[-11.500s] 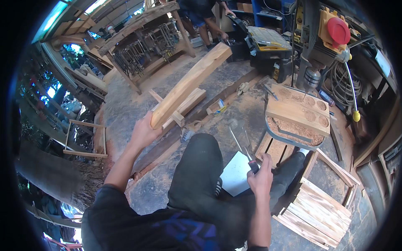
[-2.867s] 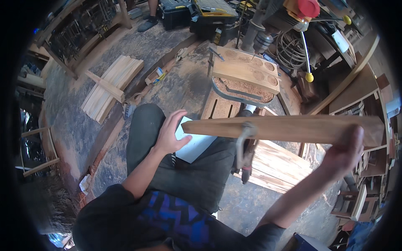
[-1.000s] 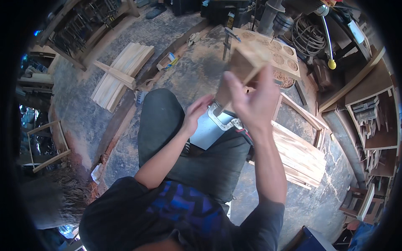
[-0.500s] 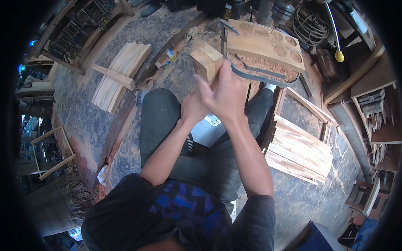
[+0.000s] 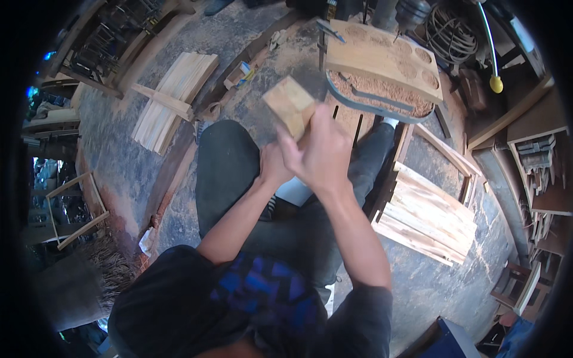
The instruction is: The recorder is assembling and clamping wooden pieces together to form a frame or structure.
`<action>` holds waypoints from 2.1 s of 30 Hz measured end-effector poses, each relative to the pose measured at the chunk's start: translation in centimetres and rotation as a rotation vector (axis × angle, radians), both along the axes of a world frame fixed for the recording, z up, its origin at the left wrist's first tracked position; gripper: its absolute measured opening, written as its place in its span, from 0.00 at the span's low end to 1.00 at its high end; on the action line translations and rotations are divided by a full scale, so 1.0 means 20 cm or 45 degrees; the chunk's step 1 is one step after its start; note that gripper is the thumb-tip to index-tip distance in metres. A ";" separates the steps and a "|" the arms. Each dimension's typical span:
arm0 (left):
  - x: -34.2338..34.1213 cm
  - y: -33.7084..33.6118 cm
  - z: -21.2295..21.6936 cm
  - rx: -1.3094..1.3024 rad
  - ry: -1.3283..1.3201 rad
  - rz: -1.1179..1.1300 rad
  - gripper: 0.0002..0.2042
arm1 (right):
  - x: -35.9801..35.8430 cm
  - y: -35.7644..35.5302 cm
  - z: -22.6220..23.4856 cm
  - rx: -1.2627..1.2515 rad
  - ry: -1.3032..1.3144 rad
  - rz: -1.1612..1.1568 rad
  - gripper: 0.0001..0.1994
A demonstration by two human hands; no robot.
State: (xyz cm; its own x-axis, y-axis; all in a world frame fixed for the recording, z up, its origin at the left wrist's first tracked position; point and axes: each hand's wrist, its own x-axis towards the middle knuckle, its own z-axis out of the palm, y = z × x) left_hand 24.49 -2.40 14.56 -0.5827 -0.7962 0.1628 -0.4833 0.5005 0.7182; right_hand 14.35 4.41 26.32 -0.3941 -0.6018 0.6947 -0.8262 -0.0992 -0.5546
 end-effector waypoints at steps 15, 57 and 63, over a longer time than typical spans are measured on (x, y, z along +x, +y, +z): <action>-0.03 -0.09 0.18 -0.030 -0.122 -0.091 0.23 | -0.02 -0.05 0.15 -0.015 -0.196 -0.089 0.22; 0.07 -0.12 0.13 0.160 -0.058 -0.293 0.27 | -0.07 0.05 0.30 -0.005 -1.035 0.641 0.28; 0.08 -0.25 0.13 0.200 -0.203 -0.600 0.33 | -0.17 0.05 0.34 0.195 -1.096 0.810 0.27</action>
